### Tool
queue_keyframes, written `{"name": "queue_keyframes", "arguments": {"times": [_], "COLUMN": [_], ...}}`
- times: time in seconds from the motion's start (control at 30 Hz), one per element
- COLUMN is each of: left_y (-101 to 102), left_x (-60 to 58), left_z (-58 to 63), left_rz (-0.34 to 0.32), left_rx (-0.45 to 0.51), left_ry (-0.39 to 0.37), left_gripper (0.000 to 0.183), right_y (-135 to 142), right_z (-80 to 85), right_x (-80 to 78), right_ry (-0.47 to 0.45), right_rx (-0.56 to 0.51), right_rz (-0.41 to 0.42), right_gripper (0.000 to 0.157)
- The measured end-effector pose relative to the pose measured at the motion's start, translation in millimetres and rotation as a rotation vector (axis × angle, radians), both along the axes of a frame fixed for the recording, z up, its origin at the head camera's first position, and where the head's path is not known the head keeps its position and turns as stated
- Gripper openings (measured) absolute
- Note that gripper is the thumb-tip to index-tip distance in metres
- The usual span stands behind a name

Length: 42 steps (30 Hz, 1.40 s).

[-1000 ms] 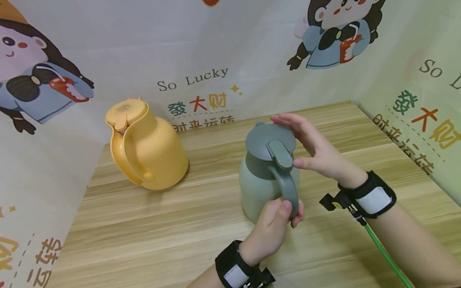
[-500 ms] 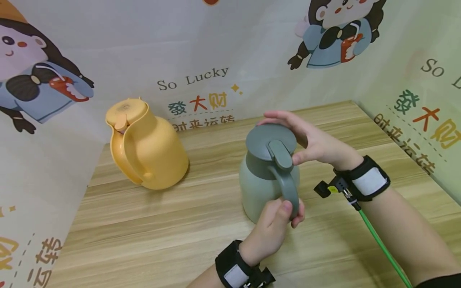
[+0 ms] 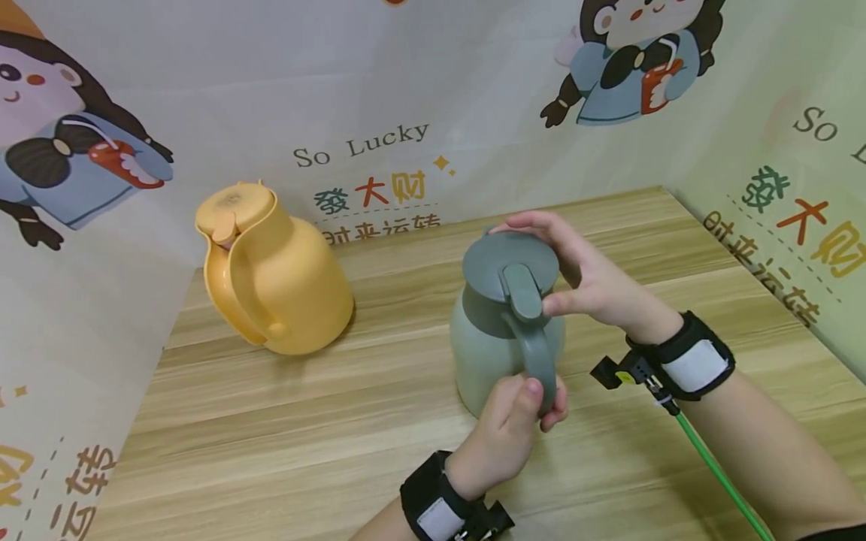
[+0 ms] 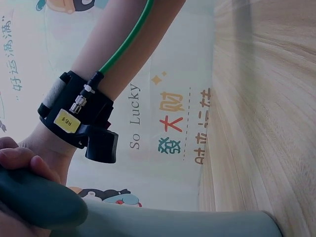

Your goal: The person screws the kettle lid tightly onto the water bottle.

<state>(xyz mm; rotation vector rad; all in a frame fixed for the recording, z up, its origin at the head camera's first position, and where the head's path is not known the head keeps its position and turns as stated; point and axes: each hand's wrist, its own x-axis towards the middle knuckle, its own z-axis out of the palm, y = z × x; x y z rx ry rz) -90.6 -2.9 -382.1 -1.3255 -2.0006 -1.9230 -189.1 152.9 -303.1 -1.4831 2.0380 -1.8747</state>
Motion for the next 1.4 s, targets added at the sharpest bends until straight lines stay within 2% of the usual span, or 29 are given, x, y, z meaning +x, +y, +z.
{"name": "queue_keyframes", "arguments": {"times": [0.23, 0.83, 0.97, 1.27, 1.4], "left_y": [-2, -6, -6, -2, -1], "left_x": [0.7, -0.8, -0.5, 1.2, 1.5], "left_z": [1.8, 1.7, 1.9, 0.5, -1.2], "left_rz": [-0.017, -0.050, -0.043, 0.007, 0.034], "left_rx": [-0.009, 0.000, 0.015, 0.069, 0.088], "left_ry": [-0.016, -0.035, -0.037, -0.016, 0.004], "left_gripper": [0.065, 0.065, 0.065, 0.063, 0.063], "right_y": [-1, -7, -9, -16, -18], "right_z": [-2.7, -6.5, -9.0, -19.7, -23.0], "right_x": [4.2, 8.7, 9.1, 12.1, 13.4], "right_ry": [0.005, 0.040, 0.038, -0.033, -0.033], "right_rx": [-0.005, -0.040, -0.060, -0.157, -0.180], "right_rz": [-0.051, -0.110, -0.117, -0.081, -0.105], "right_gripper": [0.087, 0.087, 0.088, 0.094, 0.096]}}
